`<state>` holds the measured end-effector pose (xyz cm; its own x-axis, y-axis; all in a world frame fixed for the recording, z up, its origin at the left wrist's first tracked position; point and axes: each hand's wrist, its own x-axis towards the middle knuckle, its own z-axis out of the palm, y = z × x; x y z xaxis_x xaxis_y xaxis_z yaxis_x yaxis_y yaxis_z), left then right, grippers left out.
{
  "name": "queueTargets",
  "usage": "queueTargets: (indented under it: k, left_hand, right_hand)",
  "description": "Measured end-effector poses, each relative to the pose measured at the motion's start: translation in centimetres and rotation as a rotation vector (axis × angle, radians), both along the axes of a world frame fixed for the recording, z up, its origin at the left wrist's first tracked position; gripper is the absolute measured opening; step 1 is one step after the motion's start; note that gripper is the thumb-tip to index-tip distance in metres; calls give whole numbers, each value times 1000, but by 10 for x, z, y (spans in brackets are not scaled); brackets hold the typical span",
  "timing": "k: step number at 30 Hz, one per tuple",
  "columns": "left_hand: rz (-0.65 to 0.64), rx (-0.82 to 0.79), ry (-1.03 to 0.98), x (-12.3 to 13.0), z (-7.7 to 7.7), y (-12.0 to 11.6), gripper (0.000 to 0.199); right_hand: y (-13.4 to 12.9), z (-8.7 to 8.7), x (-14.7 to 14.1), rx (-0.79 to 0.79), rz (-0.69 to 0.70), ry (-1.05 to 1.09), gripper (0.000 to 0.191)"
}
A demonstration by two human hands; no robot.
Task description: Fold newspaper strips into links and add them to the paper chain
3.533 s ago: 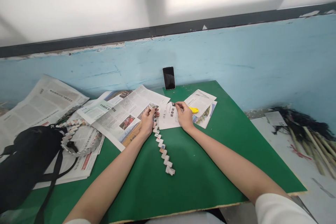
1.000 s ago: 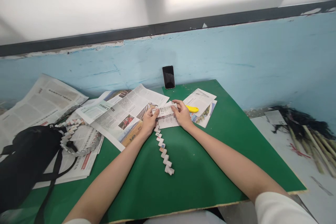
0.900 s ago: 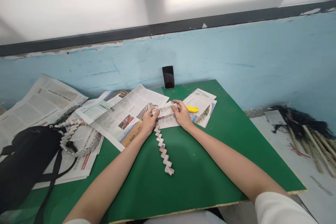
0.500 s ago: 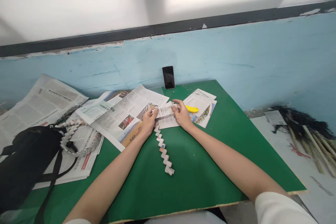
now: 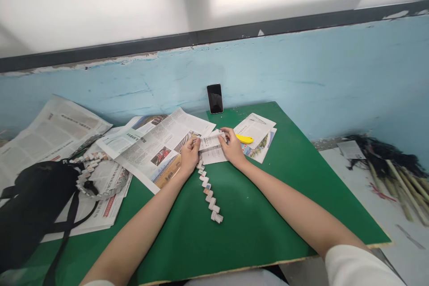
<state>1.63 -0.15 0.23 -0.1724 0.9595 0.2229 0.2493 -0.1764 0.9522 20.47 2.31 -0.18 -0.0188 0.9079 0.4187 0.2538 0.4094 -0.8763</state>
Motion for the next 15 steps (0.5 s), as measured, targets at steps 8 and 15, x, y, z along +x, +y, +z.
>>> queueTargets:
  k: [8,15]
  left_hand:
    - [-119,159,210,8,10,-12,26]
    - [-94,127,223,7,9,-12,31]
  right_hand:
    - [-19,13,-3,271,-23,-439,18]
    - [-14,9,-3,270,-77,-379,19]
